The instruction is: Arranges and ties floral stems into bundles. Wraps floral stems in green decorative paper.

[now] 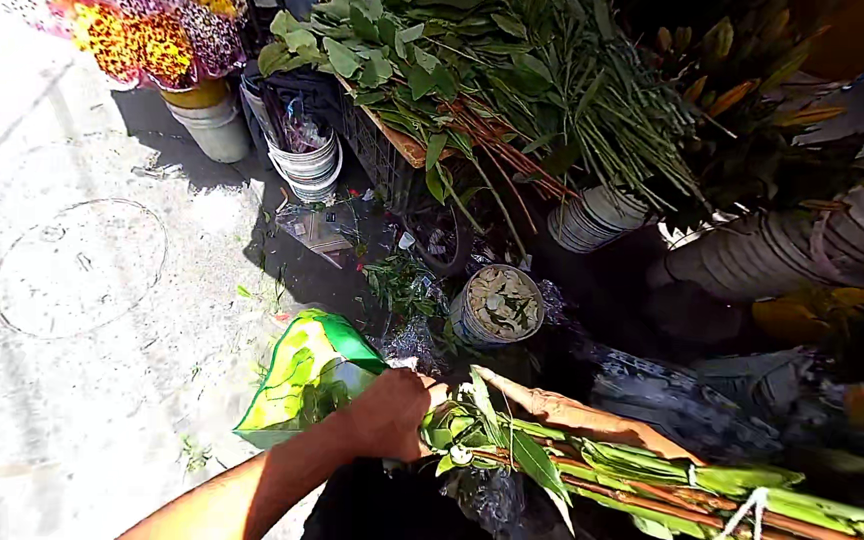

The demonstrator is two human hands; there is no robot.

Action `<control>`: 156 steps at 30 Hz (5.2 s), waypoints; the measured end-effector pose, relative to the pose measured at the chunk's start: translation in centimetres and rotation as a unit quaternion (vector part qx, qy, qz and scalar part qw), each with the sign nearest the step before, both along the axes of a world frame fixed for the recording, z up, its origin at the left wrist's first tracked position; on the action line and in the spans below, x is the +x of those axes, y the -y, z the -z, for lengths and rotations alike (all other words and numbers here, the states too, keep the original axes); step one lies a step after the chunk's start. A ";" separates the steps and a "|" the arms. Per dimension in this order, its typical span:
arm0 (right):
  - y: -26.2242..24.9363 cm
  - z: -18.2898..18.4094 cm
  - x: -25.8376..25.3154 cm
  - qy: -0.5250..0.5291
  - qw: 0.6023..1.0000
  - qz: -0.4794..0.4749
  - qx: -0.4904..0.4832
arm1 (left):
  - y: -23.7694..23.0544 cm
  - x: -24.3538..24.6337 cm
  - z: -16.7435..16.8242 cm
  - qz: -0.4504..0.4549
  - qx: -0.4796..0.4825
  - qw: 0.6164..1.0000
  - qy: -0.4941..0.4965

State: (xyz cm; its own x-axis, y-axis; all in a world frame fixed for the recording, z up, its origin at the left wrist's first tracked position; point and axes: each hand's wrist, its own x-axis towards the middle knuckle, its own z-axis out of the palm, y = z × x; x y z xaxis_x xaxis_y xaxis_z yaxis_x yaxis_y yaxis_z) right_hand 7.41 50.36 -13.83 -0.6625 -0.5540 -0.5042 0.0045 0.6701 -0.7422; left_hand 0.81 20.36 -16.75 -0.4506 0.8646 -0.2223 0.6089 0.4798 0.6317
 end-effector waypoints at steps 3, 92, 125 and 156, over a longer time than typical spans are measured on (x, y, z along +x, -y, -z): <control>1.3 -4.9 -4.8 0.100 0.993 -0.057 0.001 | -1.5 2.0 3.4 0.074 0.015 0.996 -0.048; 11.2 0.1 7.5 -0.412 0.871 0.192 0.188 | -5.9 2.7 5.2 0.032 0.002 0.999 -0.032; 1.7 -6.3 3.9 -0.247 0.959 0.006 0.140 | -7.5 -0.9 -3.6 0.202 -0.157 0.957 -0.136; 5.8 -3.6 5.3 -0.362 0.907 -0.050 0.208 | -8.7 3.5 -1.8 0.257 -0.213 0.942 -0.032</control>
